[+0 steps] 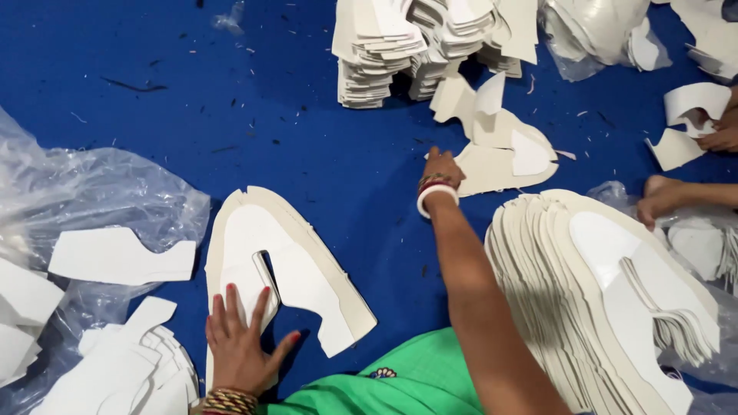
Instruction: The person sorts and arranges white shoe upper components on the floor for organization.
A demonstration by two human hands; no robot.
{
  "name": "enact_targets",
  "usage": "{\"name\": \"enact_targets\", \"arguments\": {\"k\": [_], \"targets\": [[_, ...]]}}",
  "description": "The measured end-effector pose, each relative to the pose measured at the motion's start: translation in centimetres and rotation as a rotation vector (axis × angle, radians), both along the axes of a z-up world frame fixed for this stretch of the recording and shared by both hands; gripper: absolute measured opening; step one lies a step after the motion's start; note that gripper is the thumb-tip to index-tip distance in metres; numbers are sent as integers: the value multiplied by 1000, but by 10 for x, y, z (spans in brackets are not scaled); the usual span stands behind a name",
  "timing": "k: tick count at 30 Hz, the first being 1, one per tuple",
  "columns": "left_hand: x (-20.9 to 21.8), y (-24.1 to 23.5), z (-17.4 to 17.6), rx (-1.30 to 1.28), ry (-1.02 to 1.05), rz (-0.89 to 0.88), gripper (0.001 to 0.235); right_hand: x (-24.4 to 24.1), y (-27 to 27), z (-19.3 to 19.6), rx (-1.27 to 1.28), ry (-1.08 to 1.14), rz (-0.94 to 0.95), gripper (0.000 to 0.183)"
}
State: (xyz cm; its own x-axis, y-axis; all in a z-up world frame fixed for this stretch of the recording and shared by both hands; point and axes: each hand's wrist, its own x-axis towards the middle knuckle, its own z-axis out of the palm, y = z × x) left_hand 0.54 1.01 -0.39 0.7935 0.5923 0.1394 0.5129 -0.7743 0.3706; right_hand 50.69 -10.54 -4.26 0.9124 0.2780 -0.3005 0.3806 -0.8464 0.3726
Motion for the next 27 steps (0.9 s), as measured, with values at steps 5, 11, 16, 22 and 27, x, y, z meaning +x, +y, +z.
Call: {"name": "enact_targets", "arguments": {"k": [5, 11, 16, 22, 27], "targets": [[4, 27, 4, -45, 115, 198, 129, -113, -18, 36, 250, -43, 2, 70], [6, 32, 10, -292, 206, 303, 147, -247, -91, 65, 388, 50, 318, 56], [5, 32, 2, -127, 160, 206, 144, -266, -116, 105, 537, 390, 194, 76], [15, 28, 15, -144, 248, 267, 153, -179, -116, 2, 847, -67, -293, 95], [12, 29, 10, -122, 264, 312, 156, -158, -118, -7, 1015, -75, -464, 92]]}}
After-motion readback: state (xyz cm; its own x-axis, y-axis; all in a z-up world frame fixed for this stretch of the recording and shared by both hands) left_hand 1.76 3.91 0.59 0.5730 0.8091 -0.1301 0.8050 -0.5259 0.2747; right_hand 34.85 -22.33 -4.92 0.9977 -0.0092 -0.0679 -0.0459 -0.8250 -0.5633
